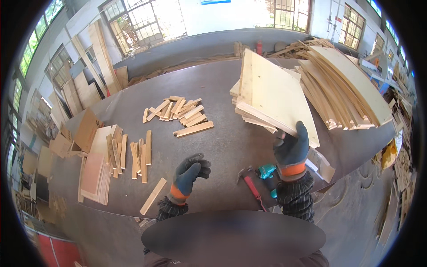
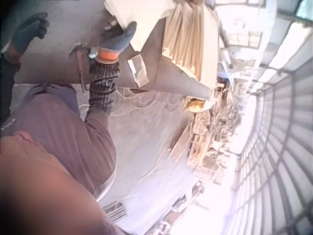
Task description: Assembling wooden components using a pneumatic nail gun and a hammer.
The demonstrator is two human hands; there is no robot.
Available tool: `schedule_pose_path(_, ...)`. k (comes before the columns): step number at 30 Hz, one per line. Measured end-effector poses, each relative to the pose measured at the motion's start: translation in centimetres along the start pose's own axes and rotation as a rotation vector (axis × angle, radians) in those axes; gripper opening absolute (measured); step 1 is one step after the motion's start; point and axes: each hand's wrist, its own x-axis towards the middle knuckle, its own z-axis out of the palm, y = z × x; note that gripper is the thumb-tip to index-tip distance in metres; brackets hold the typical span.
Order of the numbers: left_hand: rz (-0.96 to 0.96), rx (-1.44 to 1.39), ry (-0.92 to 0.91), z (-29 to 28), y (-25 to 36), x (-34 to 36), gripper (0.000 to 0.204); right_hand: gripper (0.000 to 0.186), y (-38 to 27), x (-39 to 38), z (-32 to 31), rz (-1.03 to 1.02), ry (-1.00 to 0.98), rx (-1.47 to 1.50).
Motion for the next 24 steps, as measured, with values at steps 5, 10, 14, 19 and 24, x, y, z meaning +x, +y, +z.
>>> schedule_pose_path(5,0.029,-0.004,-0.118,4.7,3.3,-1.1,0.038,0.044,-0.7,-1.1,-1.9,0.248,-0.458,0.455)
schedule_pose_path(10,0.213,0.236,-0.316,8.4,5.2,-1.7,0.038,0.045,2.7,-2.3,-2.0,0.259,-0.579,0.622)
schedule_pose_path(14,0.257,0.332,-0.389,8.8,5.0,-2.3,0.035,0.041,1.8,-3.3,-1.3,0.294,-0.386,0.67)
schedule_pose_path(19,0.254,0.437,-0.328,7.4,5.5,-3.5,0.032,0.04,1.6,-3.2,-2.3,0.204,-0.468,0.647)
schedule_pose_path(24,0.218,0.429,-0.254,5.4,5.4,-5.3,0.032,0.036,2.0,-2.7,-3.9,0.159,-0.628,0.655)
